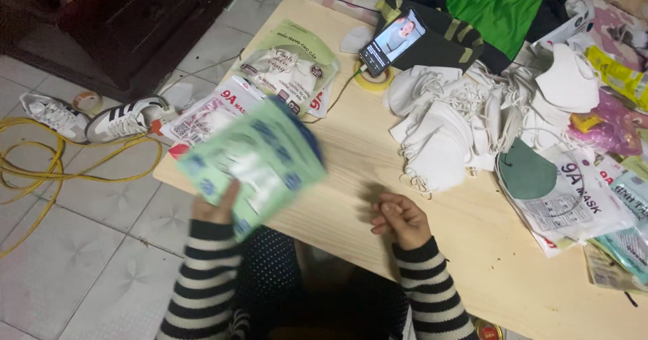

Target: Folding and stacking white face masks on a table

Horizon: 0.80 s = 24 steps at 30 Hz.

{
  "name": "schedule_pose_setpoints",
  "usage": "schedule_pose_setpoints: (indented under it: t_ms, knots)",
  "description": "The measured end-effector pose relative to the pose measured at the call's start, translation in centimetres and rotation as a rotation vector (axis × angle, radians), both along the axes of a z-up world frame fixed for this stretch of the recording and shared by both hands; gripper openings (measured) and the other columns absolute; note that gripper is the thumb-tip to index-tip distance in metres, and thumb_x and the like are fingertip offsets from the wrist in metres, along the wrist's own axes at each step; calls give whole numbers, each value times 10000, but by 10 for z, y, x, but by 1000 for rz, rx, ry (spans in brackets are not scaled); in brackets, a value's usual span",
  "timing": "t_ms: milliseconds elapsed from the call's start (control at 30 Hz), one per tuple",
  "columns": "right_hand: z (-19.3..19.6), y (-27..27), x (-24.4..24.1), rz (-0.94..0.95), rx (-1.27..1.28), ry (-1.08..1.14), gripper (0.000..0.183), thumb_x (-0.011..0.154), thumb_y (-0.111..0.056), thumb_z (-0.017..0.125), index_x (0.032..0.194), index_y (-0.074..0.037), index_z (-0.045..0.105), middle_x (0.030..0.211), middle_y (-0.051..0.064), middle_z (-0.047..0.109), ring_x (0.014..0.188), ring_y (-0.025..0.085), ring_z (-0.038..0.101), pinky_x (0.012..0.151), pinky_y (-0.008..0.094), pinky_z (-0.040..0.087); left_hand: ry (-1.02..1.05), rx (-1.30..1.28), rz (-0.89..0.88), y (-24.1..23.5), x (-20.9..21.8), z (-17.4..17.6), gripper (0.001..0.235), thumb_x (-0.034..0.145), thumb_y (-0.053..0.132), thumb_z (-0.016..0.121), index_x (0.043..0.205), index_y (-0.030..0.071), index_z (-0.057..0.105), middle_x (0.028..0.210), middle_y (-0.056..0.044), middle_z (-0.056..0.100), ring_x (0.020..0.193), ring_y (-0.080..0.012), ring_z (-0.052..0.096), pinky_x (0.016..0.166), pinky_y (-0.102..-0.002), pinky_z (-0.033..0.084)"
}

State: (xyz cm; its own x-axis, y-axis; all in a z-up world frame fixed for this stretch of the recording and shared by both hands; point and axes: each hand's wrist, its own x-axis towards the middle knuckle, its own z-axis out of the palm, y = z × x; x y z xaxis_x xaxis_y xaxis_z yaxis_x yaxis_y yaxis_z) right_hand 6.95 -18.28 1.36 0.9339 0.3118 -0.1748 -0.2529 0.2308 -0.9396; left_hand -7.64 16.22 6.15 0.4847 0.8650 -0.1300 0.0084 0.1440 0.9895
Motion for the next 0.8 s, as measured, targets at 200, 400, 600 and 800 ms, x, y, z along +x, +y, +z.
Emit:
schedule_pose_setpoints:
  t_ms: [200,400,600,800]
  knots:
    - [-13,3,-19,77,-8,61,299,915,-80,694,1188,34,660,920,230,767,664,291,770,540,410,676,-38,284,258,21,30,55,663,886,112,857,1436,103,487,1179,-159,662,1108,-287,668,981,-442,561]
    - [-20,-6,-21,83,-19,72,271,913,-81,699,1157,33,673,899,217,767,666,296,772,548,409,680,-220,453,213,76,63,-65,1112,845,-132,833,1607,89,53,1599,-352,168,1486,-500,296,1230,-550,367]
    - [-11,-9,-27,61,-47,74,258,910,-56,701,1145,50,679,858,231,770,661,316,775,552,421,680,-69,665,284,29,67,-18,1081,840,95,868,1626,82,126,1546,-320,268,1473,-473,216,1219,-542,260]
    - [-2,-12,-25,25,-115,52,265,910,-58,716,1157,32,692,874,194,766,691,289,771,576,403,683,-2,743,227,19,65,-43,907,910,26,760,1630,70,211,1613,-238,157,1512,-427,158,1244,-557,180]
